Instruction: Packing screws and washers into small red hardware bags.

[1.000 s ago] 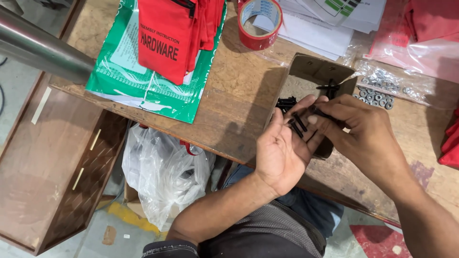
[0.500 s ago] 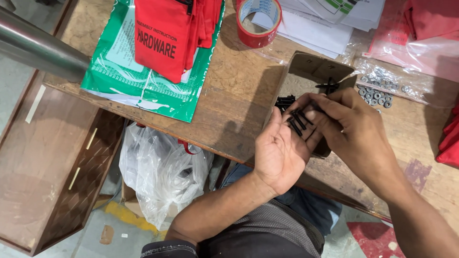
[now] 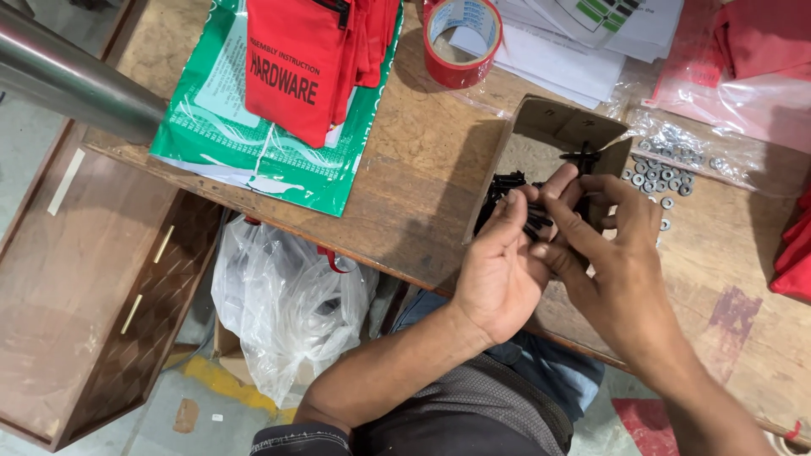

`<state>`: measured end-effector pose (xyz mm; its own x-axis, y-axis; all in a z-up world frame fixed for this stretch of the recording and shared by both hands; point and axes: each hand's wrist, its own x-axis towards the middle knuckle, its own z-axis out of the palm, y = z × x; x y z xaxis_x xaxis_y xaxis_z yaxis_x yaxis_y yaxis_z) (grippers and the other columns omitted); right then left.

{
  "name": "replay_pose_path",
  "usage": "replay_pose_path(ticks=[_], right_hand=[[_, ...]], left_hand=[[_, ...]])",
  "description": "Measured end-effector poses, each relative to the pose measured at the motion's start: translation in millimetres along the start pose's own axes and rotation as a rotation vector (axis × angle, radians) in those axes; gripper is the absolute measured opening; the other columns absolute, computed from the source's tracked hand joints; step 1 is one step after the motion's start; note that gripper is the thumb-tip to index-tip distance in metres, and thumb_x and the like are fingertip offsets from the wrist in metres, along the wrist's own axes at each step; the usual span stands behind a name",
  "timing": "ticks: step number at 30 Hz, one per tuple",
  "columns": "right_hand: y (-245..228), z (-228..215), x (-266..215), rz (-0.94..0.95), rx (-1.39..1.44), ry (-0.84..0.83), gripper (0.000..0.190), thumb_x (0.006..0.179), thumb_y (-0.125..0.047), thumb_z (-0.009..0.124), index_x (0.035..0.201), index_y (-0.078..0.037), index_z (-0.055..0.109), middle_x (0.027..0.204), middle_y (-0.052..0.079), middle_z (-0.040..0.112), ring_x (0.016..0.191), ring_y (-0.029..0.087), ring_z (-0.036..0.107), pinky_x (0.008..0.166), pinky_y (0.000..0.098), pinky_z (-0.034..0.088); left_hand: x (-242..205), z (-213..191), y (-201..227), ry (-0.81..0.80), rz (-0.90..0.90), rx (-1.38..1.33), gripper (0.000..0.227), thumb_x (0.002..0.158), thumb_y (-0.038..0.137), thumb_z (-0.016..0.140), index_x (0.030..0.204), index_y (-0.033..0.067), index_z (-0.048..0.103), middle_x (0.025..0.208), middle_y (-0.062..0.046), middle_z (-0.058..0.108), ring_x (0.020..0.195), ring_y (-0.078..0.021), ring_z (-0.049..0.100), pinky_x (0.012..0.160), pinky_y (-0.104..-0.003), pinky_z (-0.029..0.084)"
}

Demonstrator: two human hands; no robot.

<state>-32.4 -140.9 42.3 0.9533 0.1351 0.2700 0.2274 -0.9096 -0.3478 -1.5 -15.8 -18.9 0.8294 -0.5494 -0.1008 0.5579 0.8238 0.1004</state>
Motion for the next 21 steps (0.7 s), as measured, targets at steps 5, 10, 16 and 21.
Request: replay_pose_path(ticks=[5,10,16,21], right_hand=[[-4.6,8.3,-9.2,0.015,0.174,0.116,0.043,0.082,-0.01,0.082,0.124,-0.004,0.073,0.128,0.014,0.061,0.111,0.028,0.061,0.087,0.0358,0.056],[-7.3,13.6,-15.8,0.145,0.322,0.143,0.029,0.091,-0.001,0.078,0.12,-0.004,0.074,0.114,0.009,0.073,0.083,0.015,0.07,0.067,0.0281,0.056],[-2.3,20.1,-19.0,0.038,0.319,0.246,0.032,0.094,0.001,0.077,0.125,-0.005,0.073,0.109,0.01,0.073,0.092,0.015,0.071,0.075,0.0276,0.056],[-0.3,19.7,-16.9,0.042,0.324,0.306,0.031,0.097,0.003,0.078,0.127,-0.004,0.074,0.112,0.012,0.073,0.086,0.015,0.07,0.07,0.023,0.054]], left_hand=[[-0.1,-4.7,-1.3,-0.056,0.034,0.055,0.03,0.119,0.04,0.041,0.115,0.014,0.056,0.169,-0.012,0.041,0.142,-0.0202,0.044,0.11,-0.031,0.038],[-2.7,0.4,-0.2,-0.108,0.037,0.014,0.031,0.116,0.042,0.041,0.115,0.0137,0.055,0.163,-0.002,0.043,0.149,-0.0151,0.041,0.126,-0.037,0.034],[-4.1,1.1,-4.0,-0.131,0.012,-0.024,0.03,0.117,0.041,0.041,0.126,0.016,0.055,0.157,0.003,0.045,0.147,-0.014,0.04,0.126,-0.036,0.032],[-4.1,1.4,-8.7,-0.213,0.092,0.026,0.028,0.121,0.039,0.039,0.136,0.0178,0.05,0.157,0.0,0.042,0.15,-0.0167,0.038,0.128,-0.037,0.031]])
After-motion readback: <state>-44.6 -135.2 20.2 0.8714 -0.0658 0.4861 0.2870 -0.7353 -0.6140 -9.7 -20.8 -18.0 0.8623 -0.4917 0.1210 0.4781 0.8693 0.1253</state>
